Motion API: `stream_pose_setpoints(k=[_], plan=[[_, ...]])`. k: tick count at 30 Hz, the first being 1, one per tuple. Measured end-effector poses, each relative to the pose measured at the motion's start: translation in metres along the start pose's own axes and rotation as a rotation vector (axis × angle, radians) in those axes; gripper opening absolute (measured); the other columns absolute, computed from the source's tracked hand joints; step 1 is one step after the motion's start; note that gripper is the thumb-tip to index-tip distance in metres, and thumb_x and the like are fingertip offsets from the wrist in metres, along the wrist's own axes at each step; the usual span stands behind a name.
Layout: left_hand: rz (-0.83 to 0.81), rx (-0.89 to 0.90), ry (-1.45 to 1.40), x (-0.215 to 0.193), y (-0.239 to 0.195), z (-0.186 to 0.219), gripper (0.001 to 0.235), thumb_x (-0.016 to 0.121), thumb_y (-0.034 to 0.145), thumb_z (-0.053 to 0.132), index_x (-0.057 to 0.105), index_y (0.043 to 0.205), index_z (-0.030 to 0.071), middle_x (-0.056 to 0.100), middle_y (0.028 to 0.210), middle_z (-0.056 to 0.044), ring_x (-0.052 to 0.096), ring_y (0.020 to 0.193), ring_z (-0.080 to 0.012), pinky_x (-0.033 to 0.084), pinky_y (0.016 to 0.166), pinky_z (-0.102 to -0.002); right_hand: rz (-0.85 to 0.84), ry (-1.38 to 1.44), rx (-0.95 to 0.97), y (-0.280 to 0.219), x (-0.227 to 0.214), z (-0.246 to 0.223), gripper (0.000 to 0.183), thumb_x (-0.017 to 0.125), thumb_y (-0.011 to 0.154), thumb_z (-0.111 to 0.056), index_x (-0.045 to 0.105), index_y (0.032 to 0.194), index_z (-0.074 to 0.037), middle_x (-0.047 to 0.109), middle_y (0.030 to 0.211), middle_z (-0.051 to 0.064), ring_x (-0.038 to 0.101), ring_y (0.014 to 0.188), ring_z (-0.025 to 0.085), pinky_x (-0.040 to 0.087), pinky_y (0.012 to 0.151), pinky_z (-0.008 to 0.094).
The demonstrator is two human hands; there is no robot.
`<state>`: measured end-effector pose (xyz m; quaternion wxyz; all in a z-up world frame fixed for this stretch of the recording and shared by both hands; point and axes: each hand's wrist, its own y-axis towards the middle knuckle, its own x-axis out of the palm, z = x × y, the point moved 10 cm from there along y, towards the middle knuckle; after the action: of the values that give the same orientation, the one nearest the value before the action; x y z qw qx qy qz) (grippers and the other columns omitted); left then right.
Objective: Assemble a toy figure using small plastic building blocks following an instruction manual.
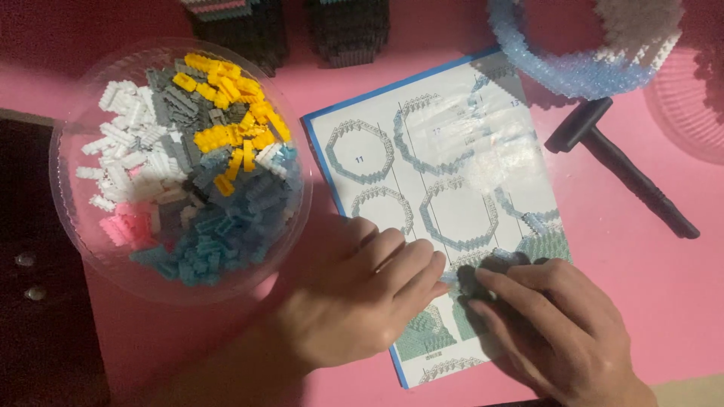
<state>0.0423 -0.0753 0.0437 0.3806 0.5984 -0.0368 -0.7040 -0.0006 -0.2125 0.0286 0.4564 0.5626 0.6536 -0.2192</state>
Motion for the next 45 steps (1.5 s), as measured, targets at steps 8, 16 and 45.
stream_pose_setpoints(k=[8,16,45], plan=[[-0.032,0.041,-0.083,0.013,-0.005,0.002,0.047,0.092,0.097,0.025,0.074,0.130,-0.002,0.055,0.117,-0.011,0.050,0.100,-0.0238,0.045,0.089,-0.039,-0.004,-0.058,0.031,-0.010,0.003,0.010,0.019,0.086,0.076,-0.012,0.082,0.094,-0.006,0.070,0.089,0.009,0.062,0.073,0.020,0.052,0.067,0.035],[-0.007,0.087,-0.243,0.008,-0.004,0.003,0.015,0.082,0.096,0.001,0.077,0.109,-0.005,0.047,0.102,-0.010,0.046,0.096,-0.0249,0.044,0.093,-0.042,0.062,-0.016,0.011,-0.001,-0.003,0.000,0.036,0.092,0.074,-0.027,0.079,0.099,-0.004,0.075,0.090,0.009,0.062,0.071,0.017,0.048,0.065,0.031],[0.089,0.068,-0.159,0.011,-0.019,0.008,0.009,0.072,0.085,0.012,0.076,0.079,0.008,0.074,0.093,-0.012,0.062,0.104,-0.0315,0.041,0.103,-0.051,-0.051,0.055,-0.201,0.094,-0.045,-0.074,0.024,0.091,0.061,-0.015,0.073,0.075,-0.007,0.074,0.068,0.002,0.067,0.055,0.013,0.055,0.059,0.026]])
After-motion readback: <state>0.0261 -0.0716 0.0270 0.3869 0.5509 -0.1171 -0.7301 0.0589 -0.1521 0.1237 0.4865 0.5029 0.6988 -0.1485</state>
